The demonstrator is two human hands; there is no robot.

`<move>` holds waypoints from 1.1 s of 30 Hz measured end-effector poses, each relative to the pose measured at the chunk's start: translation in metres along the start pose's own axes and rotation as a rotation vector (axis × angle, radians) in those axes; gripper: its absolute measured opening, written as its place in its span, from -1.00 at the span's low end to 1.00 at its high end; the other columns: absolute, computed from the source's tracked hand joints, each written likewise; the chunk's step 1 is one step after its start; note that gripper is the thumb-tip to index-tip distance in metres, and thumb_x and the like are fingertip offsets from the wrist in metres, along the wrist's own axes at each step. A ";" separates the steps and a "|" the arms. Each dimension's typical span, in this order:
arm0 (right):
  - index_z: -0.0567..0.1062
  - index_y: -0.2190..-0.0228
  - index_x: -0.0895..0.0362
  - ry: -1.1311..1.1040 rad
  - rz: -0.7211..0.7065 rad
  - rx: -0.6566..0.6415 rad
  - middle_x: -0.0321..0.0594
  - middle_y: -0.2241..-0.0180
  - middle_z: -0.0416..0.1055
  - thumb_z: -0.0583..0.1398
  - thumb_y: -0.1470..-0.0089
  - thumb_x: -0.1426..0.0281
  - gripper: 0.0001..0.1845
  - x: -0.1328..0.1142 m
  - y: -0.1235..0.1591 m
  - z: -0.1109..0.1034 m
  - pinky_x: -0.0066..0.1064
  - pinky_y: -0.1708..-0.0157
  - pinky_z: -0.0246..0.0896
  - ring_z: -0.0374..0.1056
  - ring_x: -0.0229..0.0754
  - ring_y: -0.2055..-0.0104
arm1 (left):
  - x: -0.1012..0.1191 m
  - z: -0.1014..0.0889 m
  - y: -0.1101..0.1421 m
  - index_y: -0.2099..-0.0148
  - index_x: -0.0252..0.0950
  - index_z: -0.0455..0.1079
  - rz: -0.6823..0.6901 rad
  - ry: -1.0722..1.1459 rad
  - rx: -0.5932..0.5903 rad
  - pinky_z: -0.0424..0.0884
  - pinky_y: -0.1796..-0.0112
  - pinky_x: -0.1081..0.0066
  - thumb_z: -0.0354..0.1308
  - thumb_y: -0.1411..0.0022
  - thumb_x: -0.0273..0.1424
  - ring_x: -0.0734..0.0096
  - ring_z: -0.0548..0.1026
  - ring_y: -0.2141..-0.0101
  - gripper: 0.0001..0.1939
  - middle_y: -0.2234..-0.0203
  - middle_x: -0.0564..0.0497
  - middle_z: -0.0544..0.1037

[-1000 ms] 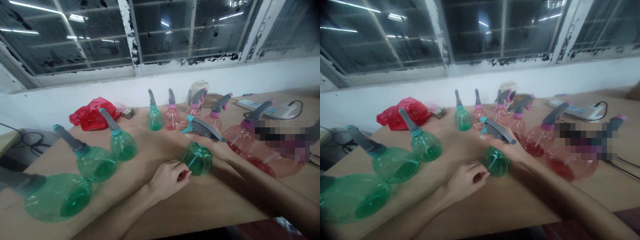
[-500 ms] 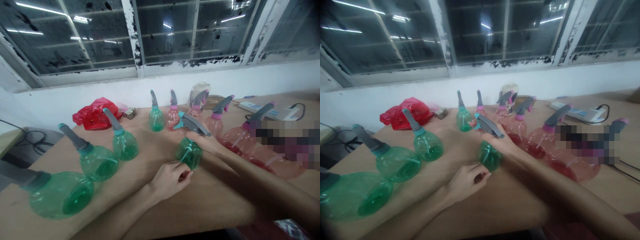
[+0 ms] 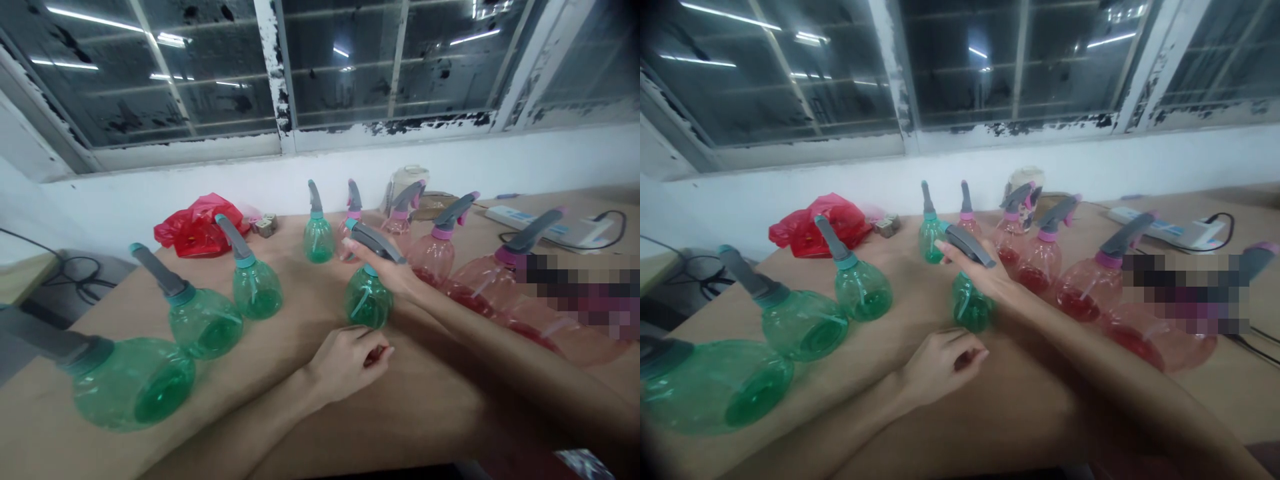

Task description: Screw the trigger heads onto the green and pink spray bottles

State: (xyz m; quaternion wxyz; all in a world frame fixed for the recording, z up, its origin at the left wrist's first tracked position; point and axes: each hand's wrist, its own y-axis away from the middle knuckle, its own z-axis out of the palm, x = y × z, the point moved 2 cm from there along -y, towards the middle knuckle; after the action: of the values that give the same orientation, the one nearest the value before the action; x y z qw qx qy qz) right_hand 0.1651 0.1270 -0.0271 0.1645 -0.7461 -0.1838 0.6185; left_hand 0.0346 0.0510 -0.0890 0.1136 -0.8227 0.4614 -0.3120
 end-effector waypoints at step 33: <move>0.54 0.21 -0.05 -0.267 -0.078 -0.170 -0.31 0.17 0.53 0.22 -0.02 0.24 -0.75 -0.003 0.006 -0.001 -0.09 -0.10 0.16 0.38 -0.09 0.01 | 0.000 -0.001 -0.001 0.40 -0.29 0.34 -0.014 -0.039 -0.031 0.26 0.52 0.55 0.05 -0.23 -0.46 0.56 0.33 0.59 -0.86 0.62 0.16 0.38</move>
State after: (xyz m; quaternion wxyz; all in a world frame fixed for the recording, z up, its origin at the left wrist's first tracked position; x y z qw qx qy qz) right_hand 0.1661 0.1205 -0.0271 0.0988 -0.6607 -0.2845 0.6876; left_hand 0.0345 0.0513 -0.0872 0.1076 -0.8336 0.4581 -0.2892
